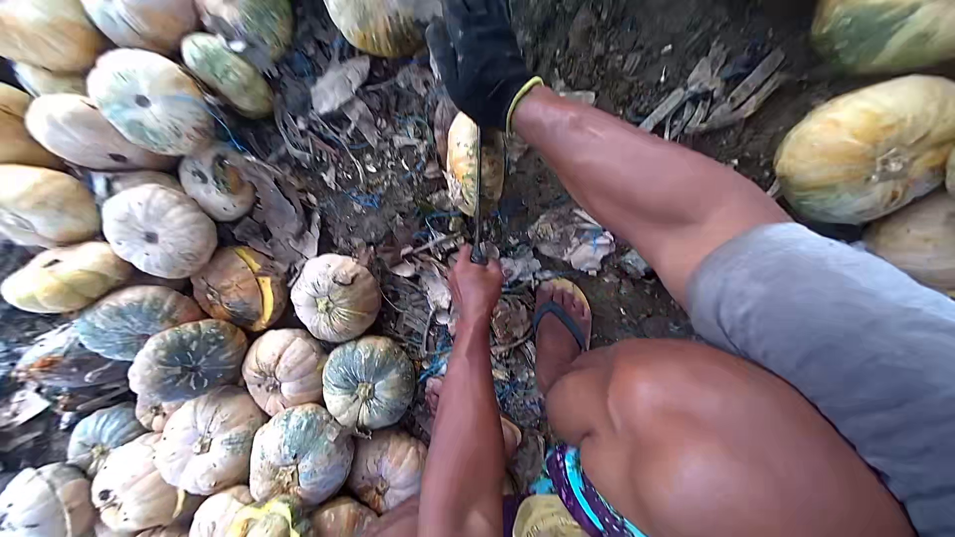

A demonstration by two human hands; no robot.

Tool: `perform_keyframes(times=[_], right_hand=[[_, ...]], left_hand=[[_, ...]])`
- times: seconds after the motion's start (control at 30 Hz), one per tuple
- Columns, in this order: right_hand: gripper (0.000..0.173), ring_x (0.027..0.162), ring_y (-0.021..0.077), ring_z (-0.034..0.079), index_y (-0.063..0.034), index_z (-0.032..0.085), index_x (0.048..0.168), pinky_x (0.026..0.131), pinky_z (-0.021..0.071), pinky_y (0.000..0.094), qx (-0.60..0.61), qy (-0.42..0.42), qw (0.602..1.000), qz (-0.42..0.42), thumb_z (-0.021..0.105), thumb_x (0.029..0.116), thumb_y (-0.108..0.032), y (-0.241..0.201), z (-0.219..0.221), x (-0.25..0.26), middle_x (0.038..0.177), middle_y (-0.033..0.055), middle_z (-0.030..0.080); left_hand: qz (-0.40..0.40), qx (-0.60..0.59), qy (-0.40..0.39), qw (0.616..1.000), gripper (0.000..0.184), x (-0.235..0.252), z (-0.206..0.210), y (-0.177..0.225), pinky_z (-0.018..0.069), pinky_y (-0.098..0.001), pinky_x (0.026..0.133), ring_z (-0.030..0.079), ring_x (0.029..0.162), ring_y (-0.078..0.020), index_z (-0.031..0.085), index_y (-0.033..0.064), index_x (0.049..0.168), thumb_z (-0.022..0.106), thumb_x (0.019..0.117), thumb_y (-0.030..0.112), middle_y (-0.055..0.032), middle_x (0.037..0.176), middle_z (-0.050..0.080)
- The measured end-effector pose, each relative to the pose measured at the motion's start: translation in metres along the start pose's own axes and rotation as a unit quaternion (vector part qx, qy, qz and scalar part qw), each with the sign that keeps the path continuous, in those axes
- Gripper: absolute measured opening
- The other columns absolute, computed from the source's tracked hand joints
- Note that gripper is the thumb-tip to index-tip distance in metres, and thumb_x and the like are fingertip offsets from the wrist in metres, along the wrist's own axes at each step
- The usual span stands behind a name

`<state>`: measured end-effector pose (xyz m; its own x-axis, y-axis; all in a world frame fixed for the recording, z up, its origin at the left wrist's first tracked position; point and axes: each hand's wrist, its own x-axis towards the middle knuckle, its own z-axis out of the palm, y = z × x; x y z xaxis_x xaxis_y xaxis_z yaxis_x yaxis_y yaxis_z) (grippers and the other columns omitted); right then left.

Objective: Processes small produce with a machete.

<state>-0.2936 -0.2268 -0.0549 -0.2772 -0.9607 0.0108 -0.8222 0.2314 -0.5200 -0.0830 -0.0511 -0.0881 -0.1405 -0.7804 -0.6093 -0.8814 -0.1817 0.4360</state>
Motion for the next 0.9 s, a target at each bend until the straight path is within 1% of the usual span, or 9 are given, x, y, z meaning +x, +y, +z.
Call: perform_keyframes(times=[0.03,0.07,0.17,0.23,0.37,0.47,0.67,0.73,0.9], right_hand=[[0.064,0.156,0.0349,0.024,-0.0092,0.039,0.159,0.129,0.015,0.052,0.009,0.031,0.999,-0.02,0.033,0.1079,-0.047,0.004,0.001,0.011,0.166,0.018,0.032],[0.062,0.155,0.0341,0.026,-0.0103,0.041,0.158,0.129,0.0175,0.0502,0.038,0.074,0.996,-0.034,0.034,0.1077,-0.045,0.006,0.004,0.011,0.166,0.0183,0.032],[0.046,0.146,0.0341,0.043,0.0014,0.058,0.141,0.123,0.0342,0.0441,0.215,0.269,0.939,-0.002,0.042,0.1075,-0.026,0.01,0.006,-0.014,0.152,0.025,0.049],[0.042,0.142,0.0371,0.047,0.0096,0.059,0.136,0.121,0.0368,0.0429,0.274,0.327,0.904,0.038,0.04,0.1077,-0.016,0.016,0.009,-0.039,0.145,0.0306,0.052],[0.048,0.148,0.0353,0.041,0.0084,0.051,0.145,0.124,0.0325,0.0411,0.248,0.242,0.935,0.074,0.036,0.1093,-0.02,0.015,0.043,-0.051,0.155,0.0277,0.045],[0.05,0.148,0.0331,0.042,0.0046,0.053,0.145,0.125,0.0312,0.0422,0.231,0.222,0.945,0.071,0.038,0.11,-0.028,0.019,0.063,-0.051,0.153,0.0235,0.049],[0.05,0.149,0.0344,0.04,0.0039,0.056,0.142,0.125,0.0294,0.048,0.25,0.19,0.949,0.019,0.038,0.1086,-0.029,0.018,0.064,-0.106,0.153,0.022,0.049],[0.045,0.137,0.0344,0.051,0.0058,0.064,0.129,0.117,0.0391,0.0461,0.289,0.193,0.937,0.041,0.036,0.108,-0.022,0.015,0.055,-0.114,0.14,0.0247,0.058],[0.045,0.141,0.0314,0.049,0.0098,0.051,0.144,0.12,0.0369,0.0389,0.343,0.179,0.911,0.142,0.036,0.1091,-0.016,0.008,0.05,-0.116,0.147,0.0282,0.052]], left_hand=[[-0.004,0.001,0.0,1.0,0.026,0.007,-0.002,0.006,0.0563,-0.0594,0.077,0.071,0.086,-0.0341,0.07,0.0078,0.109,0.07,0.0894,0.024,-0.0152,0.088,0.072],[-0.011,-0.002,-0.003,1.0,0.026,0.004,-0.002,0.004,0.0559,-0.0594,0.079,0.071,0.087,-0.0343,0.07,0.0072,0.109,0.07,0.0896,0.024,-0.0157,0.09,0.072],[-0.01,0.0,0.011,1.0,0.029,0.003,-0.007,0.0,0.0568,-0.0562,0.079,0.072,0.087,-0.0312,0.072,0.0086,0.113,0.07,0.09,0.025,-0.0136,0.091,0.074],[0.008,-0.005,0.03,1.0,0.028,0.007,-0.008,-0.002,0.0567,-0.0555,0.077,0.072,0.083,-0.0314,0.072,0.0066,0.111,0.071,0.0895,0.024,-0.0138,0.087,0.073],[0.049,0.0,0.026,0.998,0.028,0.048,-0.015,0.018,0.0548,-0.0614,0.074,0.071,0.084,-0.0379,0.07,0.0075,0.112,0.069,0.0921,0.026,-0.0176,0.088,0.072],[0.064,-0.016,0.007,0.998,0.022,0.058,-0.011,0.018,0.0549,-0.0596,0.073,0.07,0.082,-0.0344,0.069,0.0077,0.107,0.069,0.0908,0.023,-0.0154,0.088,0.071],[0.031,-0.036,-0.016,0.999,0.022,0.007,0.001,-0.021,0.0559,-0.0493,0.073,0.068,0.077,-0.0238,0.069,0.0071,0.104,0.069,0.0856,0.019,-0.0088,0.083,0.069],[0.02,-0.044,-0.008,0.999,0.019,-0.019,0.011,-0.042,0.0547,-0.0477,0.069,0.066,0.072,-0.0219,0.069,0.0067,0.101,0.068,0.0861,0.019,-0.0075,0.078,0.067],[0.001,-0.042,0.005,0.999,0.016,-0.056,0.024,-0.054,0.0539,-0.0475,0.066,0.065,0.067,-0.0219,0.069,0.007,0.097,0.069,0.0862,0.019,-0.0065,0.073,0.066]])
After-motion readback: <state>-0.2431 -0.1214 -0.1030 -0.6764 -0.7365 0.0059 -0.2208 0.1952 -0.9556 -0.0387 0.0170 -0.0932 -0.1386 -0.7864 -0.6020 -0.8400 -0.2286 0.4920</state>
